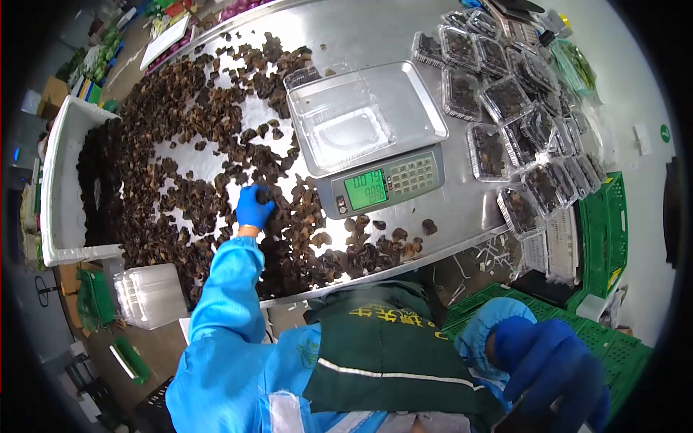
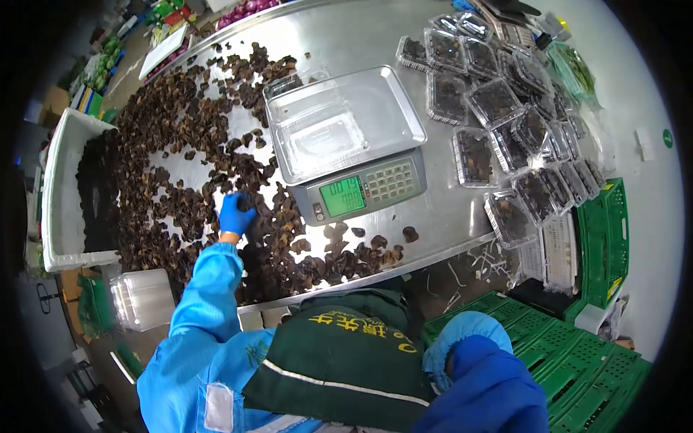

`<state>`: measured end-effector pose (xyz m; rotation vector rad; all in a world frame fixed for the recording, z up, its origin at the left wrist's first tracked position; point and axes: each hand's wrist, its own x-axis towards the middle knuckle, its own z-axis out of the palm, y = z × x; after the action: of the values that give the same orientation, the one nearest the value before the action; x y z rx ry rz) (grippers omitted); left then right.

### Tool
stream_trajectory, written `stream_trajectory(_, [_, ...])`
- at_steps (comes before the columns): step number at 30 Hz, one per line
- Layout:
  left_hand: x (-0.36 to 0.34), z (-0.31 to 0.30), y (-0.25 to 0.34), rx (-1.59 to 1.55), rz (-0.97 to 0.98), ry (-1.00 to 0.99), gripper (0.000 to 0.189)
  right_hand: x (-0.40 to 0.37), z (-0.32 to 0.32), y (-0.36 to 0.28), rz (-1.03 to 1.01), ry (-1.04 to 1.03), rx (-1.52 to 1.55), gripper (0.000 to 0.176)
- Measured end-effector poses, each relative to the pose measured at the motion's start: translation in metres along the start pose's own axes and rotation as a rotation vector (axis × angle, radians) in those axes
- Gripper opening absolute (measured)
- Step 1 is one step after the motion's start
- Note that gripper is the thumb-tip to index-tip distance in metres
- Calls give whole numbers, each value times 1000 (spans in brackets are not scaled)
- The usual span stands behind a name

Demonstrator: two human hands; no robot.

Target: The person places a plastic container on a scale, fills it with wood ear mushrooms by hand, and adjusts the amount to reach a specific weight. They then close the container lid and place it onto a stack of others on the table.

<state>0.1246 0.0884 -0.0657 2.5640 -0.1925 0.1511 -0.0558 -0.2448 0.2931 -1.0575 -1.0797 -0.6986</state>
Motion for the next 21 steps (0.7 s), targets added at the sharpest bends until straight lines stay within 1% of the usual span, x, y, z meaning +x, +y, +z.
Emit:
stream_trajectory(1, [-2,4,-3,-40,-19,10,35,-1,-4,-3,-20,-6,-8,34])
stream_trajectory(2, [0,3,0,-80,-38,21,35,-3,-10,-7,-40,-65,101,34])
stream_trajectory(3, [4,0,1,-169,-152,-4,35,-4,-13,-10,-56,-124,208,34])
stream_trajectory(4, [11,0,1,-321,-219,42,35,-3,-14,-14,-69,-130,201,34])
stream_trajectory(6, [28,2,0,-405,-138,154,33,-2,-11,-20,-45,-28,50,34])
stream_trajectory(7, [34,-20,44,-510,-100,153,31,-2,-11,-21,-43,-25,48,34])
stream_trajectory(8, [39,-33,79,-475,3,190,28,-2,-12,-21,-66,-32,55,34])
stream_trajectory(9, [45,-45,111,-469,40,167,29,-3,-14,-20,-90,-40,63,34])
stream_trajectory(11, [62,-53,161,-368,294,199,31,-5,-14,-20,-108,-19,26,35])
stream_trajectory(12, [68,-52,181,-423,325,161,33,-5,-14,-20,-129,1,-19,35])
stream_trajectory(13, [77,-44,193,-382,415,159,35,-6,-14,-20,-127,3,-17,35])
stream_trajectory(14, [84,-37,208,-446,465,104,38,-5,-15,-20,-109,7,-2,35])
stream_trajectory(15, [88,-31,220,-414,484,33,39,-5,-16,-20,-91,12,13,35])
stream_trajectory(16, [97,-19,223,-340,570,-31,39,-5,-18,-21,-88,14,11,35])
stream_trajectory(18, [106,0,224,-120,691,-148,40,-6,-23,-25,-7,9,18,34])
stream_trajectory(19, [109,5,222,-96,719,-294,45,-7,-25,-25,-4,14,12,34])
stream_trajectory(20, [110,9,217,-98,722,-302,45,-7,-27,-23,-17,4,19,34])
stream_trajectory(21, [110,12,211,-93,730,-323,50,-9,-29,-21,-28,-5,29,34])
